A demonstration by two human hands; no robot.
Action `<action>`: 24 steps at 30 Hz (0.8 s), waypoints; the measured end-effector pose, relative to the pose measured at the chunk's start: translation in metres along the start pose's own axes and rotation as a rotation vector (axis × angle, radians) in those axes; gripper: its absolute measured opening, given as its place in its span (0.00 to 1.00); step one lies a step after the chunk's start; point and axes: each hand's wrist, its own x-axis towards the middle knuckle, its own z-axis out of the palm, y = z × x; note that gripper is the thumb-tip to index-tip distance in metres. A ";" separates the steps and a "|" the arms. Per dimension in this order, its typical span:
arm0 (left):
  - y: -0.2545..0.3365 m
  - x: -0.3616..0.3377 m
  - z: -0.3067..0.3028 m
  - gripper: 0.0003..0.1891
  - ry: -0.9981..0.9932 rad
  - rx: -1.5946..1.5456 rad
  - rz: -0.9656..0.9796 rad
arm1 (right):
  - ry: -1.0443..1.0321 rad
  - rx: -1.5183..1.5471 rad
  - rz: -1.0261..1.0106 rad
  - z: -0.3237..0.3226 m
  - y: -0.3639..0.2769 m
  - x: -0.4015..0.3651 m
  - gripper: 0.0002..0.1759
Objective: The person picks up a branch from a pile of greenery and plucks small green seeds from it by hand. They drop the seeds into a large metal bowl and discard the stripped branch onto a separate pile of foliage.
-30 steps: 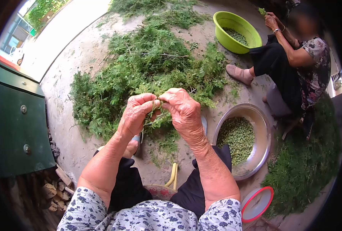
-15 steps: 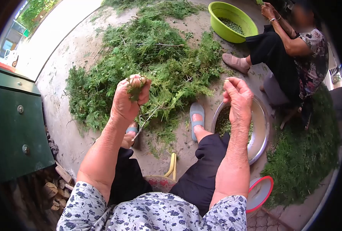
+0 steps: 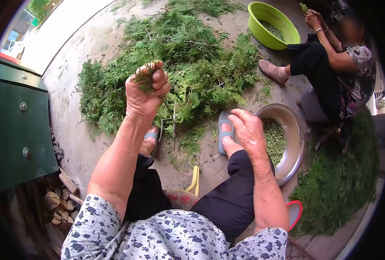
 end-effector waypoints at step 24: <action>0.074 -0.011 -0.023 0.10 0.460 0.135 0.340 | -0.760 -0.578 0.032 0.079 0.068 -0.014 0.17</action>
